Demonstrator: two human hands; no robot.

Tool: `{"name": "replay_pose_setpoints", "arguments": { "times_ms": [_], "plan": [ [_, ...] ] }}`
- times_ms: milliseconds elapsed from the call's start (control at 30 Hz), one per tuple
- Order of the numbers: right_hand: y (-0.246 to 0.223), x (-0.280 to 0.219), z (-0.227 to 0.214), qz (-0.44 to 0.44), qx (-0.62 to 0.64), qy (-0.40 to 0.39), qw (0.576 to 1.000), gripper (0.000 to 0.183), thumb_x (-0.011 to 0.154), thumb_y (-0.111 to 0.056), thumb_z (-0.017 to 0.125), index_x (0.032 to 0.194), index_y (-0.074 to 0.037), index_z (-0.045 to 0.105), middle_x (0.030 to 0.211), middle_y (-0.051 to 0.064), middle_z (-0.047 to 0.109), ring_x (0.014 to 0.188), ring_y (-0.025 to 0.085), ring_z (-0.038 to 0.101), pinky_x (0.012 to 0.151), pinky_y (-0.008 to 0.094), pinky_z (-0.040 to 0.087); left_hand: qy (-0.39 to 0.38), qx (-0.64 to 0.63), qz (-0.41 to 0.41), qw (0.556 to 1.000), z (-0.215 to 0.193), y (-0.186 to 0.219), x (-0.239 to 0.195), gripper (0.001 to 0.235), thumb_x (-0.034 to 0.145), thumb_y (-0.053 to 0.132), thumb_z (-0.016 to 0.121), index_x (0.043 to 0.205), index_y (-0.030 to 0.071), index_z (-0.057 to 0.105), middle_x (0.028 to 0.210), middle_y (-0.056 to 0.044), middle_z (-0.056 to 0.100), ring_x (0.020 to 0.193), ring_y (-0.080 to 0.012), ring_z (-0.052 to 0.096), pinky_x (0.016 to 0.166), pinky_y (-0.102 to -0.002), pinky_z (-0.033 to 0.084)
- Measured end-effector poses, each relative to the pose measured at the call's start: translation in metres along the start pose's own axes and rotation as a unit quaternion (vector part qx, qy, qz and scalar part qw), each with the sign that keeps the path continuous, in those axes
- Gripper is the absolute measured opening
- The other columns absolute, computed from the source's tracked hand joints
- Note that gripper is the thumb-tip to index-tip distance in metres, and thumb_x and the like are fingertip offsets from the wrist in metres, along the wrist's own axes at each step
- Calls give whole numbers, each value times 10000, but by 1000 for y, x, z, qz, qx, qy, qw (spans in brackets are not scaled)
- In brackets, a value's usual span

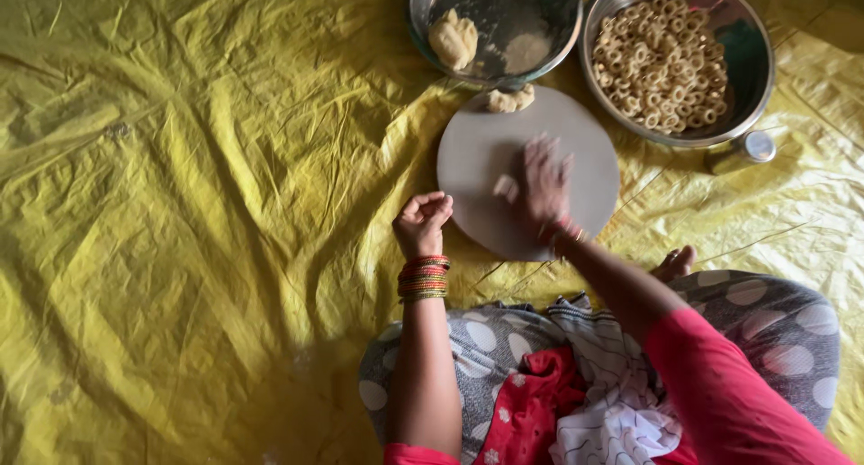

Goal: The person sits on a yellow tarp and shapes small pieces of dough into ring-shaped snacks. They roll the dough into thin ropes on a round board, then coil and join the ends to form rings, placing the finished pieces into a metal bowl.

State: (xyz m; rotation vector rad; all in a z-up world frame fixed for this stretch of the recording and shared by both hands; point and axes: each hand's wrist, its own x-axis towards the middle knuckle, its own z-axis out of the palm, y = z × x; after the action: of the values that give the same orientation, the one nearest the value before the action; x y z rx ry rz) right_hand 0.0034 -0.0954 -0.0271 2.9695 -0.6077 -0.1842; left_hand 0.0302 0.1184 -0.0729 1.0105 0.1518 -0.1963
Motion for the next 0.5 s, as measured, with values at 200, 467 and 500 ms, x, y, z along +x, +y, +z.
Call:
{"name": "replay_pose_setpoints", "arguments": {
  "times_ms": [200, 467, 500],
  "plan": [
    [35, 53, 17, 29, 182, 43, 982, 944, 1006, -675, 300, 1640, -21, 54, 1728, 159, 10, 1597, 331, -61, 1265, 554, -49, 39, 28, 6, 999, 3, 5, 2, 152, 856, 44, 738, 1005, 12, 729, 949, -86, 783, 864, -147, 760, 795, -300, 665],
    [-2, -9, 66, -84, -105, 18, 991, 1112, 872, -724, 406, 1640, -14, 27, 1698, 207, 4, 1533, 354, -36, 1195, 546, 40, 2, 95, 23, 995, 6, 0, 4, 208, 813, -5, 813, 1002, -5, 725, 895, -106, 778, 807, -153, 747, 813, -304, 629],
    [-12, -31, 71, -120, 10, 47, 992, 1107, 863, -748, 383, 1606, -5, 33, 1667, 212, 4, 1521, 351, -36, 1192, 555, 42, -12, 80, 21, 996, 6, -2, 4, 210, 814, -9, 818, 1001, -9, 723, 894, -111, 777, 812, -149, 743, 824, -300, 620]
  ]
}}
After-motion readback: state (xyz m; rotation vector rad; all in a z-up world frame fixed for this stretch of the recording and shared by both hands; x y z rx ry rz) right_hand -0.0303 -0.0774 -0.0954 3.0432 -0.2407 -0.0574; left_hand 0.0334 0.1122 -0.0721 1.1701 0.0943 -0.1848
